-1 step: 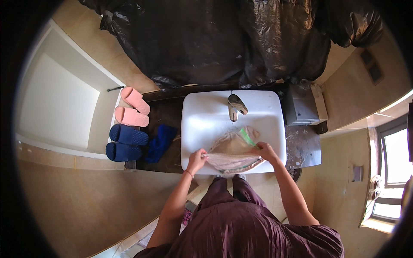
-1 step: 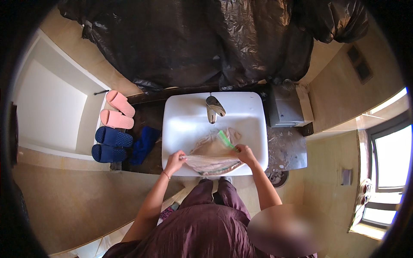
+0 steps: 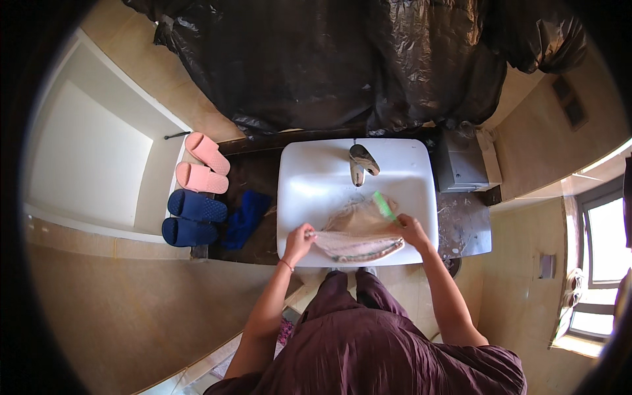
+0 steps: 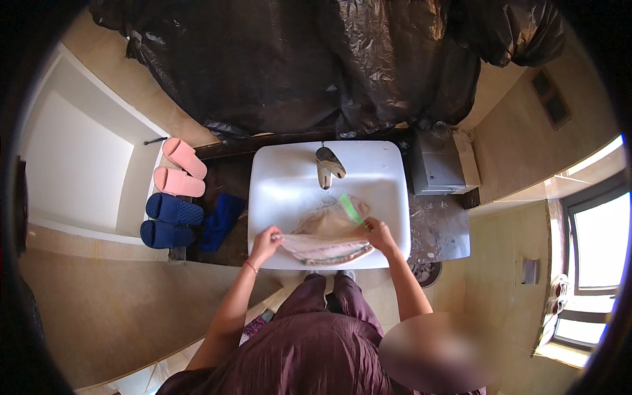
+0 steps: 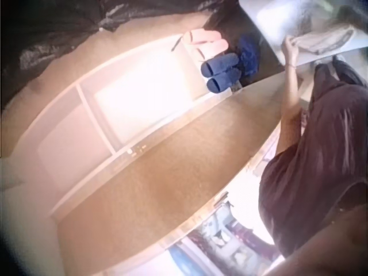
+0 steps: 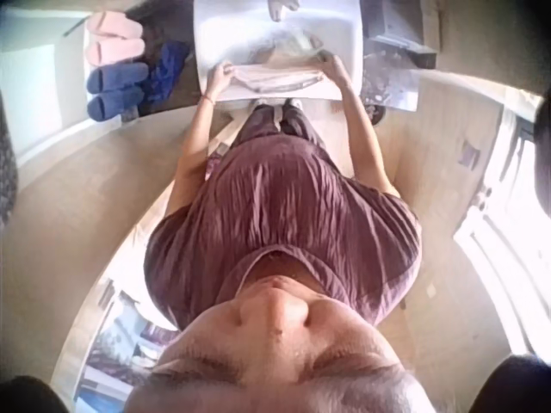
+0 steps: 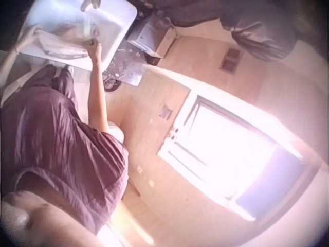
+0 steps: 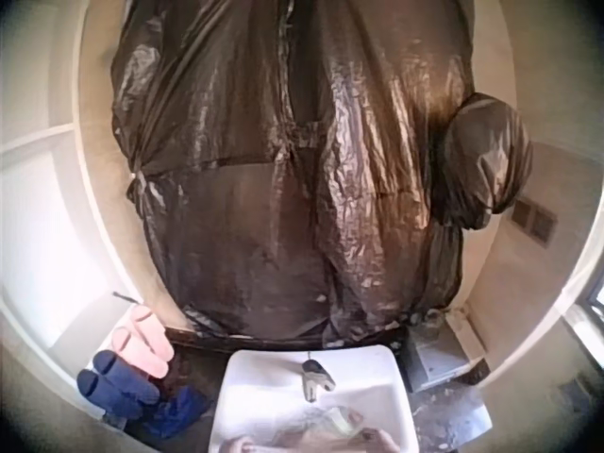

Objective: The person hand washes a light-colored cloth in a bathroom sink using a green brush and running water. They scrub the cloth repeatedly, rinse it under the tap, and wring it out. A second cloth is added to the sink and briefly handled.

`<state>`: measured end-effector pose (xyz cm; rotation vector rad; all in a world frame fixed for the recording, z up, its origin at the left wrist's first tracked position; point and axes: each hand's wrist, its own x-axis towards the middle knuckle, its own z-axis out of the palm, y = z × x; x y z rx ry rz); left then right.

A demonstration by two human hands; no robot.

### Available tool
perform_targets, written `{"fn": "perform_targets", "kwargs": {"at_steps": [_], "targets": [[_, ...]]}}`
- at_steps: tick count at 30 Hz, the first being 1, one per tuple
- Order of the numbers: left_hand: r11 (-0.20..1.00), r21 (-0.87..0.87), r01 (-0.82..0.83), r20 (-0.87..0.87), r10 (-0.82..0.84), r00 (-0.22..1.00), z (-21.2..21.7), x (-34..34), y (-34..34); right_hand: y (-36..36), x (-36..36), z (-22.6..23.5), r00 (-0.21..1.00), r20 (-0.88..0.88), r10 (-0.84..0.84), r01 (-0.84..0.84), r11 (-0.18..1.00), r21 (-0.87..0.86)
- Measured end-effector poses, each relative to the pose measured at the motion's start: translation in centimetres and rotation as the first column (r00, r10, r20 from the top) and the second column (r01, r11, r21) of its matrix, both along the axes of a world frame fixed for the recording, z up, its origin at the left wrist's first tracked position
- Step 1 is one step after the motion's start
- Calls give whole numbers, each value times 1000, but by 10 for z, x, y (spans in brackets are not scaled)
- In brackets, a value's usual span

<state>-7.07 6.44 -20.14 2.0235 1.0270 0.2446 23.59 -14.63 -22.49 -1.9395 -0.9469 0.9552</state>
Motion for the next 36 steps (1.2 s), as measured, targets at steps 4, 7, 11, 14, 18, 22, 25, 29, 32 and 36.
{"fn": "perform_targets", "kwargs": {"at_steps": [4, 7, 11, 14, 18, 22, 25, 29, 32, 36], "targets": [[999, -44, -30, 329, 43, 943, 39, 19, 23, 10, 14, 66, 965, -84, -249, 262, 925, 275], [996, 65, -57, 352, 31, 936, 81, 45, 19, 20, 21, 114, 899, -306, -313, 414, 834, 364], [975, 215, 53, 287, -115, 951, 69, 42, 6, 9, 23, 111, 927, -140, -349, 376, 856, 355], [939, 317, 136, 217, -211, 953, 20, 20, -15, -19, 11, 76, 904, 315, -289, 278, 957, 79], [895, 271, 354, 0, -367, 930, -13, -7, -60, -77, -18, 29, 881, 452, -137, 234, 958, -165], [874, 242, 422, 30, -442, 897, -8, -18, -94, -95, -55, 13, 800, 577, -164, 331, 923, -196], [844, 304, 441, -1, -463, 887, -2, -24, -108, -54, -100, 35, 786, 603, -134, 263, 956, -130], [800, 382, 462, -74, -472, 878, -17, -33, -112, -4, -148, 68, 847, 394, 356, -192, 897, -398], [802, 371, 468, -88, -472, 877, -22, -43, -110, -17, -118, 50, 632, 501, 592, -191, 745, -640], [816, 403, 414, -48, -433, 900, -20, -40, -115, -51, -15, 25, 694, 567, 444, 106, 716, -690]]}}
